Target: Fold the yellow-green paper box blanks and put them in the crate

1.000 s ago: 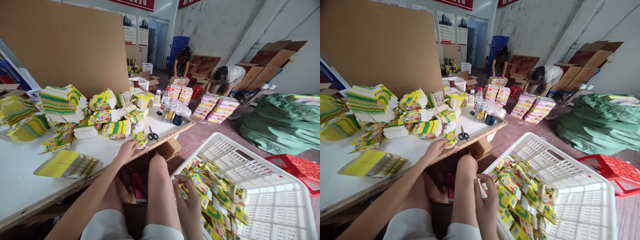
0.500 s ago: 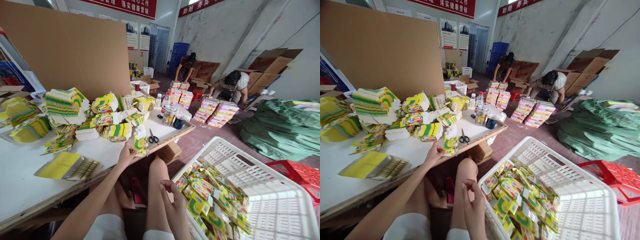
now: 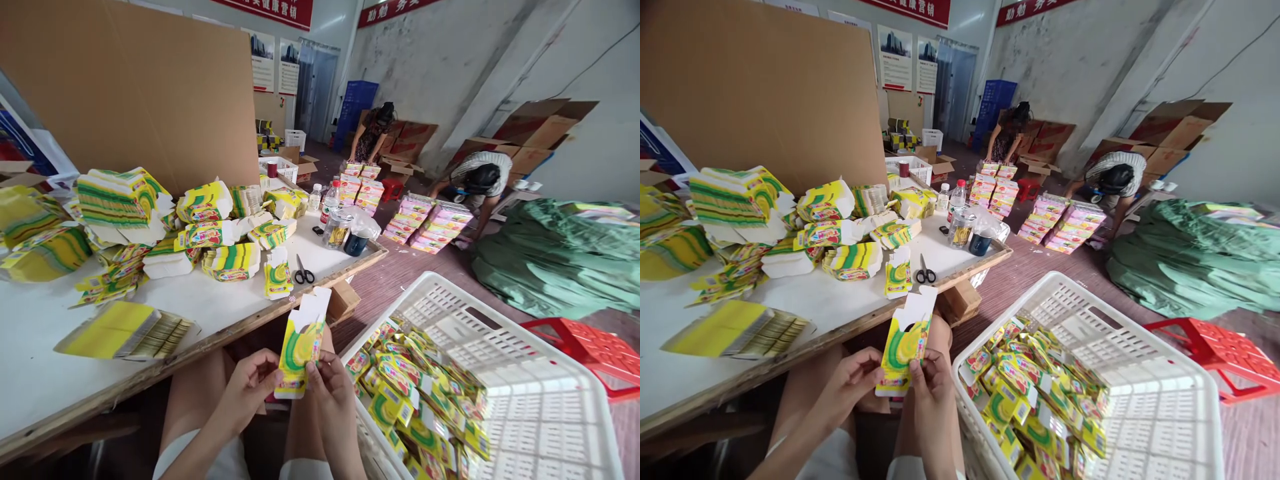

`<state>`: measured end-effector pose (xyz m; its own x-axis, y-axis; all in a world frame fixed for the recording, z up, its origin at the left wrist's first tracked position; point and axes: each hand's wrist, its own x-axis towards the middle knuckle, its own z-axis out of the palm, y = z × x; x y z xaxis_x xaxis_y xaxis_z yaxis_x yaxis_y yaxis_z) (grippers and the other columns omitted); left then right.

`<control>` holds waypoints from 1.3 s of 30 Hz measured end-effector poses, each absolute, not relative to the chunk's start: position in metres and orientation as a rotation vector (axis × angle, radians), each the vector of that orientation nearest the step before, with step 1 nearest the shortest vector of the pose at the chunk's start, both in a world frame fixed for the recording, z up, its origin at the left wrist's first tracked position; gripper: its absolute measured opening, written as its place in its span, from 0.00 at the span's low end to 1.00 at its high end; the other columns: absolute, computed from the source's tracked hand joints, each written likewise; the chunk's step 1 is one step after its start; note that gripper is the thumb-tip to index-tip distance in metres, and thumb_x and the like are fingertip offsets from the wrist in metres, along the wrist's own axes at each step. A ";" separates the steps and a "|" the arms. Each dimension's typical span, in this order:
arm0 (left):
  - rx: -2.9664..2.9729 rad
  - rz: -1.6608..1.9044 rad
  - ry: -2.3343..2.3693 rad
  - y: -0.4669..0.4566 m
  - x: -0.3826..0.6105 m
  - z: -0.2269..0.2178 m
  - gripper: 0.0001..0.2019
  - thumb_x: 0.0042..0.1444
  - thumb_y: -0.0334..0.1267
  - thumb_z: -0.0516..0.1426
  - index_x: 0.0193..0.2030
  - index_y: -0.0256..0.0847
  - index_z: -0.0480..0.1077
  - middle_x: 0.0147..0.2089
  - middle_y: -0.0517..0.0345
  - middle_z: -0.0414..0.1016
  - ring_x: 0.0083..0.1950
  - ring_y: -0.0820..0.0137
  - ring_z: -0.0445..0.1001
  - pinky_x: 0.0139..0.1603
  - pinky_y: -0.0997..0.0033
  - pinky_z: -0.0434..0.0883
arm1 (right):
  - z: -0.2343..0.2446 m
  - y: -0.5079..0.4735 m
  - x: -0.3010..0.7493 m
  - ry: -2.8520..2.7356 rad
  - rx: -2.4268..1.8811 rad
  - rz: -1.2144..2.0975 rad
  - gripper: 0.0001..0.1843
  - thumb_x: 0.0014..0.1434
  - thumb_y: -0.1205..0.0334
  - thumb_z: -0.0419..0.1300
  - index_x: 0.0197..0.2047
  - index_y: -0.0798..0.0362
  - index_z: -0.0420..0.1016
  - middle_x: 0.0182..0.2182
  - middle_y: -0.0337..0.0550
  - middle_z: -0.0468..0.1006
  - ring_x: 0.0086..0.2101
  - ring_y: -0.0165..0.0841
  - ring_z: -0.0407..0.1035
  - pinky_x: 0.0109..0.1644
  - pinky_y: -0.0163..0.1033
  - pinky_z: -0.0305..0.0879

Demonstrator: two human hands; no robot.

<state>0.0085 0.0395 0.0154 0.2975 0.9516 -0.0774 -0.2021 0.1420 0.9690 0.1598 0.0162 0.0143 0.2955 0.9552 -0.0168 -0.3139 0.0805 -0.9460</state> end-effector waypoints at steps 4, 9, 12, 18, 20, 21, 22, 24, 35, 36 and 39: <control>0.877 0.943 0.693 0.044 0.002 0.020 0.20 0.53 0.52 0.66 0.48 0.42 0.79 0.41 0.51 0.83 0.42 0.61 0.80 0.47 0.64 0.75 | 0.019 0.010 0.157 -0.791 -0.990 1.301 0.16 0.55 0.48 0.69 0.39 0.48 0.73 0.30 0.43 0.84 0.29 0.39 0.78 0.35 0.43 0.75; 0.736 0.801 0.552 0.040 0.004 0.018 0.29 0.49 0.57 0.67 0.54 0.43 0.78 0.47 0.45 0.83 0.47 0.54 0.80 0.49 0.57 0.76 | 0.011 0.002 0.153 -0.870 -1.052 1.280 0.18 0.56 0.45 0.67 0.42 0.50 0.77 0.37 0.49 0.84 0.36 0.43 0.79 0.40 0.48 0.76; 0.755 0.822 0.553 0.039 0.007 0.017 0.26 0.52 0.53 0.67 0.55 0.43 0.78 0.49 0.45 0.82 0.47 0.55 0.80 0.49 0.58 0.76 | 0.006 0.002 0.154 -0.879 -1.113 1.192 0.21 0.54 0.45 0.69 0.43 0.51 0.79 0.36 0.50 0.84 0.35 0.42 0.79 0.39 0.46 0.76; 0.784 0.932 0.640 0.040 0.011 0.016 0.22 0.55 0.51 0.65 0.53 0.41 0.78 0.45 0.48 0.83 0.44 0.59 0.80 0.47 0.62 0.76 | 0.010 0.002 0.152 -0.895 -1.149 1.224 0.19 0.53 0.46 0.70 0.41 0.52 0.79 0.32 0.46 0.83 0.32 0.40 0.78 0.40 0.46 0.76; 0.778 0.971 0.714 0.039 0.013 0.013 0.21 0.55 0.51 0.65 0.51 0.41 0.78 0.42 0.50 0.83 0.43 0.60 0.80 0.45 0.64 0.76 | 0.008 0.001 0.149 -0.863 -1.155 1.253 0.19 0.53 0.44 0.69 0.36 0.52 0.77 0.28 0.44 0.82 0.29 0.39 0.77 0.37 0.45 0.76; 0.780 0.981 0.748 0.038 0.014 0.011 0.21 0.55 0.51 0.65 0.50 0.41 0.78 0.41 0.52 0.83 0.42 0.61 0.80 0.44 0.65 0.76 | 0.006 0.001 0.148 -0.848 -1.160 1.263 0.19 0.53 0.43 0.68 0.33 0.52 0.75 0.27 0.44 0.81 0.28 0.39 0.76 0.35 0.44 0.76; 0.787 0.983 0.780 0.037 0.015 0.010 0.21 0.55 0.52 0.64 0.49 0.41 0.78 0.40 0.52 0.83 0.41 0.61 0.80 0.43 0.66 0.76 | 0.004 0.001 0.147 -0.841 -1.169 1.265 0.20 0.54 0.42 0.68 0.31 0.51 0.73 0.26 0.43 0.80 0.27 0.38 0.76 0.34 0.43 0.75; 0.823 0.971 0.837 0.036 0.018 0.008 0.22 0.55 0.55 0.63 0.48 0.40 0.76 0.38 0.53 0.82 0.39 0.61 0.80 0.41 0.66 0.76 | -0.002 0.000 0.147 -0.848 -1.199 1.231 0.21 0.54 0.41 0.67 0.29 0.50 0.70 0.25 0.42 0.80 0.27 0.38 0.75 0.33 0.42 0.74; 1.084 0.971 0.909 0.031 0.004 0.009 0.35 0.60 0.47 0.61 0.68 0.49 0.50 0.50 0.48 0.80 0.48 0.59 0.79 0.45 0.64 0.75 | 0.015 0.004 0.164 -1.139 -1.227 0.993 0.19 0.63 0.50 0.61 0.53 0.50 0.72 0.42 0.49 0.81 0.35 0.38 0.76 0.39 0.41 0.75; 1.092 0.941 0.875 0.030 0.001 0.011 0.33 0.61 0.46 0.60 0.69 0.49 0.50 0.52 0.48 0.79 0.49 0.59 0.79 0.46 0.64 0.74 | 0.017 0.004 0.168 -1.176 -1.210 0.988 0.20 0.64 0.51 0.60 0.56 0.49 0.71 0.47 0.51 0.80 0.39 0.39 0.76 0.42 0.42 0.75; 1.090 0.841 0.811 0.029 -0.006 0.017 0.27 0.61 0.45 0.60 0.65 0.50 0.58 0.53 0.49 0.78 0.49 0.60 0.78 0.47 0.65 0.74 | 0.019 0.006 0.178 -1.276 -1.180 1.037 0.19 0.65 0.52 0.59 0.57 0.48 0.71 0.49 0.50 0.79 0.45 0.40 0.75 0.48 0.42 0.73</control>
